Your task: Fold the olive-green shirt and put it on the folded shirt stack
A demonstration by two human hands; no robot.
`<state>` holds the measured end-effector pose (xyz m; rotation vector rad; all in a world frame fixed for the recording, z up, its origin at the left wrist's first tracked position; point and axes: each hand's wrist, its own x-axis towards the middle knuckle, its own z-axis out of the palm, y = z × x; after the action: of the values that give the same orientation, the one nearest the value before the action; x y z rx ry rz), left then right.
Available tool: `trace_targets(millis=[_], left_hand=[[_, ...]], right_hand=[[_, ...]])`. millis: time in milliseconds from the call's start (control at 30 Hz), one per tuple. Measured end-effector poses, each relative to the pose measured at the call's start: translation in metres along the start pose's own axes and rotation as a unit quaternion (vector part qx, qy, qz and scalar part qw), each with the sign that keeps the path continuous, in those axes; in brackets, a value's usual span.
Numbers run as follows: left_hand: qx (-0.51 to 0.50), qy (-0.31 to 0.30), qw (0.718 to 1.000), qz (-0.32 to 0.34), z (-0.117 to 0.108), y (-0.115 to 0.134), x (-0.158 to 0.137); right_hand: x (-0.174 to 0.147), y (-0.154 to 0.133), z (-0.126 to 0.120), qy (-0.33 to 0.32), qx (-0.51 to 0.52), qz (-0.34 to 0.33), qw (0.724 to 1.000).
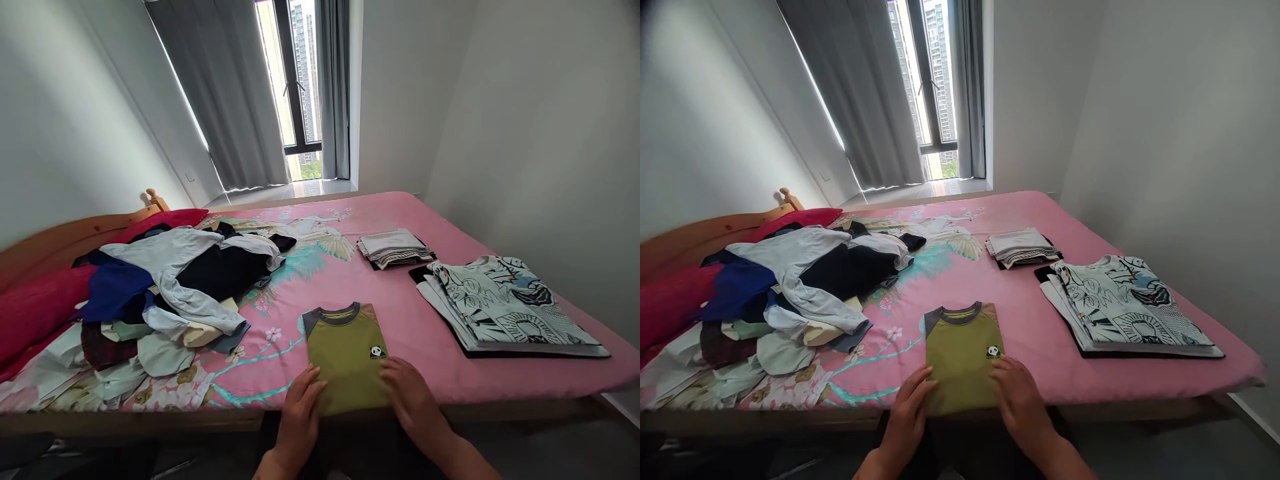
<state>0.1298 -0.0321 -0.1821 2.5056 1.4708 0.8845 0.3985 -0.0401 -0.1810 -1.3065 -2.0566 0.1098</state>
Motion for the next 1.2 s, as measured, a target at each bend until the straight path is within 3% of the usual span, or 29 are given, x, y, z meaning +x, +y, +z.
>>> trace_targets(millis=[100,200,333,433,567,733,833,967,1033,1133,1200], left_hand=[[0.064,-0.039,0.997,-0.008,0.025,0.014,0.015],[0.132,-0.077,0.987,-0.059,0.038,0.002,-0.004],[0.156,-0.078,0.98,-0.094,0.028,-0.039,-0.05],[0.128,-0.043,0.984,-0.117,0.017,-0.048,-0.054],[0.065,-0.023,0.992,-0.108,0.019,-0.02,-0.003],[0.061,-0.101,0.985,-0.124,0.034,0.002,0.067],[0.093,-0.162,0.957,-0.221,0.037,-0.013,0.083],[0.146,-0.167,0.917,-0.331,0.037,-0.032,0.092],[0.14,-0.154,0.927,-0.312,0.038,-0.033,0.101],[0.097,-0.164,0.95,-0.247,0.041,-0.035,0.121],[0.077,-0.173,0.944,-0.269,0.043,-0.046,0.13]], right_hand=[[0.011,-0.017,0.031,-0.04,-0.066,-0.024,0.997],[-0.013,0.001,0.051,-0.105,-0.113,-0.009,0.988],[-0.063,0.051,0.043,-0.113,-0.148,0.114,0.976],[-0.065,0.061,0.03,-0.098,-0.138,0.165,0.972],[-0.008,0.022,0.032,-0.084,-0.098,0.141,0.982],[0.063,-0.017,0.054,-0.145,-0.072,0.104,0.981],[0.079,-0.004,0.06,-0.215,-0.084,0.129,0.964],[0.09,0.026,0.058,-0.222,-0.152,0.292,0.918],[0.096,0.031,0.059,-0.202,-0.151,0.288,0.924],[0.108,0.033,0.065,-0.19,-0.116,0.209,0.952],[0.113,0.041,0.069,-0.194,-0.102,0.212,0.952]])
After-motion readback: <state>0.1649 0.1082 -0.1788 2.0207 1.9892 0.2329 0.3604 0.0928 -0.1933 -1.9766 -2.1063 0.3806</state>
